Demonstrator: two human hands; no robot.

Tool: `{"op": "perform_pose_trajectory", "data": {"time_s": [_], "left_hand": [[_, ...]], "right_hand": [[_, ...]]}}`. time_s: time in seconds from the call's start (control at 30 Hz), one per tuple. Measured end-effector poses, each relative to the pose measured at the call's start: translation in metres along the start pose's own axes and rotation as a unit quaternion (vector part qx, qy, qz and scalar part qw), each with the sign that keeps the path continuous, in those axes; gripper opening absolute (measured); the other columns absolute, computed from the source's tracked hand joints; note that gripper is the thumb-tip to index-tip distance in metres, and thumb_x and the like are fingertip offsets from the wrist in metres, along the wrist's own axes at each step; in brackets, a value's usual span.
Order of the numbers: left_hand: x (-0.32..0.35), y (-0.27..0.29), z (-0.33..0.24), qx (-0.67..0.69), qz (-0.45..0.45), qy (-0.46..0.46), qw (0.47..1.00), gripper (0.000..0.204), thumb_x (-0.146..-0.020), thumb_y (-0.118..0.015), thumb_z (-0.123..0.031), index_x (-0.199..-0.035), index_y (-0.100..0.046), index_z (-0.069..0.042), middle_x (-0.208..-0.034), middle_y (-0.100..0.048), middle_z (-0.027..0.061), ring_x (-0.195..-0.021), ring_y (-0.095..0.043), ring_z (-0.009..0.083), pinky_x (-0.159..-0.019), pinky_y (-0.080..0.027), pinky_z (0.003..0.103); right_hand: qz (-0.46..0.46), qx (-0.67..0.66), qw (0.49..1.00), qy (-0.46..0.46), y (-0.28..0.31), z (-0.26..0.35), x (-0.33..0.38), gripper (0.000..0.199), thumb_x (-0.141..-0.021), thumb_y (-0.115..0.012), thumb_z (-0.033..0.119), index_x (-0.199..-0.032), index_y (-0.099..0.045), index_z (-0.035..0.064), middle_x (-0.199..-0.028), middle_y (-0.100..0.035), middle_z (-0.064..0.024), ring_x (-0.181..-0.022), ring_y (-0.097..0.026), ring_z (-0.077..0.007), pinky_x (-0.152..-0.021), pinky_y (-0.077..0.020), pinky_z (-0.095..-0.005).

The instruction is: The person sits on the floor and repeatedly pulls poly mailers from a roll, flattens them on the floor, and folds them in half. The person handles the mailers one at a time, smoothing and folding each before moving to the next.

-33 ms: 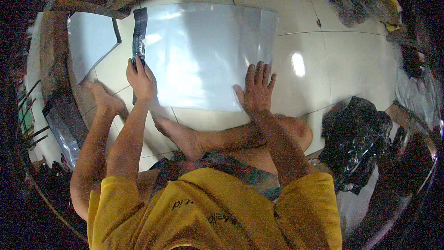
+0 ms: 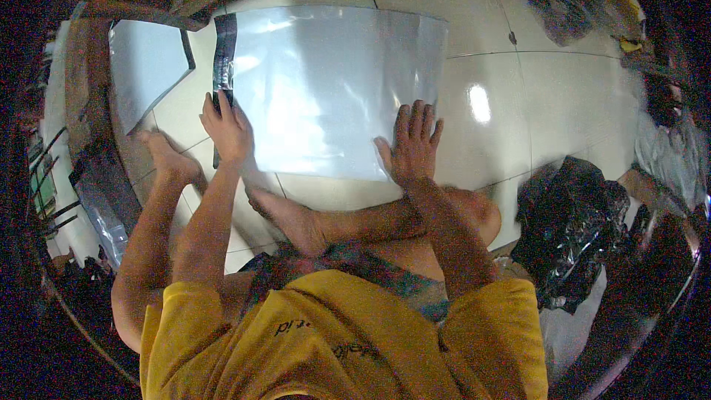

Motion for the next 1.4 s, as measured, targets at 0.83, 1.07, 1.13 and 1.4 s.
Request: {"op": "perform_pose_trajectory", "data": {"time_s": [0.83,1.07,1.13,1.4], "left_hand": [[0.015,-0.005,-0.021,-0.003,0.239,-0.121,0.963,0.074,-0.1,-0.045,-0.038,-0.154,-0.022,0.008,-0.163,-0.019,0.0253,-0.153,-0.014,0.0381,-0.125,-0.01,0.051],[0.015,-0.003,-0.023,0.009,0.237,-0.114,0.965,0.074,-0.1,-0.046,-0.037,-0.154,-0.022,0.008,-0.163,-0.018,0.0248,-0.153,-0.013,0.0376,-0.125,-0.01,0.051],[0.014,-0.004,-0.022,0.011,0.233,-0.118,0.965,0.074,-0.099,-0.047,-0.037,-0.154,-0.023,0.008,-0.163,-0.019,0.0252,-0.153,-0.014,0.0377,-0.125,-0.01,0.051],[0.004,-0.001,-0.032,0.101,0.135,-0.119,0.978,0.063,-0.087,-0.06,-0.023,-0.138,-0.042,0.01,-0.146,-0.039,0.0323,-0.137,-0.036,0.0464,-0.116,-0.027,0.056]], "right_hand": [[-0.063,-0.001,0.997,0.038,-0.007,-0.011,-0.012,0.079,-0.096,-0.051,0.051,-0.151,-0.033,-0.0034,-0.157,-0.028,-0.0317,-0.149,-0.02,-0.0491,-0.119,-0.013,-0.0658],[-0.18,0.018,0.974,0.137,0.033,-0.047,-0.121,0.08,-0.1,-0.05,0.049,-0.151,-0.028,-0.0081,-0.156,-0.026,-0.035,-0.146,-0.023,-0.0518,-0.121,-0.0137,-0.0614],[-0.171,-0.005,0.975,0.145,0.036,-0.046,-0.154,0.082,-0.099,-0.049,0.05,-0.15,-0.028,-0.0105,-0.155,-0.025,-0.0369,-0.146,-0.023,-0.0524,-0.122,-0.0145,-0.0591],[-0.118,0.005,0.983,0.142,0.031,-0.045,-0.174,0.093,-0.095,-0.052,0.059,-0.15,-0.027,-0.0115,-0.156,-0.022,-0.0377,-0.148,-0.017,-0.0524,-0.122,-0.0122,-0.059]]}}
Point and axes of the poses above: each hand's wrist, its own x-axis away from the middle knuckle, its own y-axis out of the back of the hand, z = x × y, the point moved 3 cm from there along -x, towards the middle knuckle
